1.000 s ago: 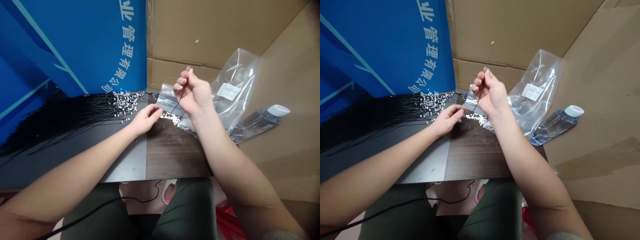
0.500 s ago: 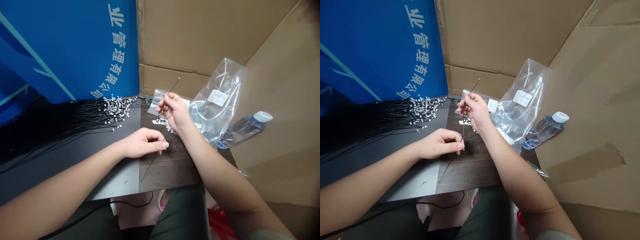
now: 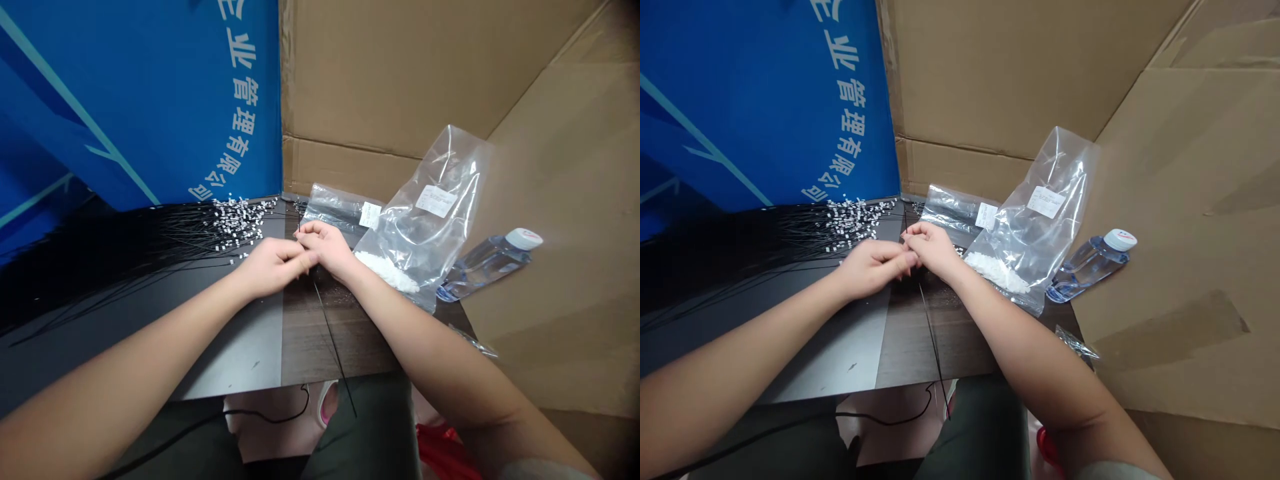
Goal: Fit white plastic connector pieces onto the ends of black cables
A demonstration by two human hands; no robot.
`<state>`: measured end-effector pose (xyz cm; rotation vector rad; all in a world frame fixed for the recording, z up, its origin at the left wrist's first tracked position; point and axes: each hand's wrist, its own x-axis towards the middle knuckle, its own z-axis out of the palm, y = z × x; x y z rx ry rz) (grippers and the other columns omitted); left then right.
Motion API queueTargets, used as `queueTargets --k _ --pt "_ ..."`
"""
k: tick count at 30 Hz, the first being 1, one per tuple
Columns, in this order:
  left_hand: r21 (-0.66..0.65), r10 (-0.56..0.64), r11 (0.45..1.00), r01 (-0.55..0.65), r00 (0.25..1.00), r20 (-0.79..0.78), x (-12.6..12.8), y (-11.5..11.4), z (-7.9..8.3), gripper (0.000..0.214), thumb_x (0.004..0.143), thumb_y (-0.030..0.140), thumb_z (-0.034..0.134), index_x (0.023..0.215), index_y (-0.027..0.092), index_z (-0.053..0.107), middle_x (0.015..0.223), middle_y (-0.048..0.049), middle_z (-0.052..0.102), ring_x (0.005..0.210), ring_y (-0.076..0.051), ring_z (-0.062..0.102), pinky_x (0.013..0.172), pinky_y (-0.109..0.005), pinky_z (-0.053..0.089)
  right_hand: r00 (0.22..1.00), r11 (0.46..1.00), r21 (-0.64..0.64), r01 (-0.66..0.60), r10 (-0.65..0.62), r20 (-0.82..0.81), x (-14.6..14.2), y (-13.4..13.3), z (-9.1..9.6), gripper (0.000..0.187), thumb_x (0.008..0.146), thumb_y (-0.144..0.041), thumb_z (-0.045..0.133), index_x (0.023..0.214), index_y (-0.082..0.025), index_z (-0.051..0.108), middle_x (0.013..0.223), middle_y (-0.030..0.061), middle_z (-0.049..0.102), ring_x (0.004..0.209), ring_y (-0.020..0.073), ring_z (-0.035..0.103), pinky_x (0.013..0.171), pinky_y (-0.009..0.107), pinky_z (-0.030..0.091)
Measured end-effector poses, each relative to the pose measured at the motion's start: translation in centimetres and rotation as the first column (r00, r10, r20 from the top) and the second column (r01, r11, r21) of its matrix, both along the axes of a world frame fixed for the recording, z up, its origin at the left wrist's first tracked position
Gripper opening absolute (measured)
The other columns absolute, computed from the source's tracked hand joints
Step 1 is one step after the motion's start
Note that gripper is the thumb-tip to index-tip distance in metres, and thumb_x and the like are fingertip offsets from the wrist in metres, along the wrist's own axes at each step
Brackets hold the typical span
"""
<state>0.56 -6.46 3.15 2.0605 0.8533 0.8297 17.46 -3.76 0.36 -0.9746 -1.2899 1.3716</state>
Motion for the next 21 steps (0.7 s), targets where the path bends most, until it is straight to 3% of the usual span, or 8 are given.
queueTargets --k 3,5,10,15,21 --pt "0.145 0.350 0.913 -0.380 0.916 0.198 -0.9 2.3 -0.6 0.034 0.094 0.049 0.070 0.080 0.019 0.074 0.073 -0.0016 0.071 0.069 -0.015 0.061 0.067 -0.027 0.048 0.998 1.000 -0.009 -0.027 0.028 0.051 -0.3 0.1 -0.7 0.013 0.089 -0.024 0.072 0.086 -0.021 0.060 0.062 -0.0031 0.072 0.045 0.0099 0.062 0.040 0.018 0.043" --pt "0.088 0.439 0.871 -0.483 0.847 0.302 -1.3 3.7 -1.4 0.027 0.088 0.044 0.076 0.095 0.018 0.074 0.086 -0.0028 0.073 0.076 -0.016 0.064 0.073 -0.028 0.050 0.996 0.998 -0.022 -0.056 0.057 0.074 -0.4 0.0 -0.8 0.014 0.091 -0.026 0.072 0.087 -0.020 0.059 0.066 -0.0010 0.075 0.046 0.0095 0.063 0.041 0.017 0.044" --pt "-0.087 0.370 0.928 -0.363 0.870 0.326 -1.6 4.9 -2.8 0.035 0.081 0.044 0.081 0.102 0.016 0.076 0.099 -0.0075 0.077 0.090 -0.020 0.070 0.086 -0.033 0.055 0.986 0.994 -0.012 -0.105 0.105 0.127 -0.7 -0.6 -0.7 0.012 0.092 -0.026 0.071 0.089 -0.019 0.060 0.070 0.0003 0.077 0.048 0.0086 0.064 0.045 0.017 0.047" --pt "-0.086 0.361 0.931 -0.356 0.856 0.369 -1.4 4.4 -2.5 0.034 0.082 0.047 0.082 0.098 0.017 0.078 0.096 -0.0072 0.078 0.087 -0.019 0.069 0.084 -0.033 0.055 0.974 0.993 0.014 -0.120 0.114 0.197 -0.5 -0.7 -0.6 0.009 0.093 -0.023 0.067 0.088 -0.020 0.060 0.069 -0.0005 0.077 0.045 0.0081 0.060 0.042 0.017 0.043" --pt "-0.114 0.357 0.933 -0.341 0.836 0.416 -1.3 4.0 -2.1 0.027 0.080 0.039 0.082 0.096 0.018 0.078 0.100 -0.0073 0.079 0.090 -0.020 0.070 0.086 -0.035 0.056 0.969 0.993 0.021 -0.115 0.108 0.224 -0.4 -0.5 -0.9 0.012 0.091 -0.027 0.071 0.087 -0.020 0.061 0.069 0.0012 0.077 0.042 0.0085 0.057 0.042 0.019 0.044"
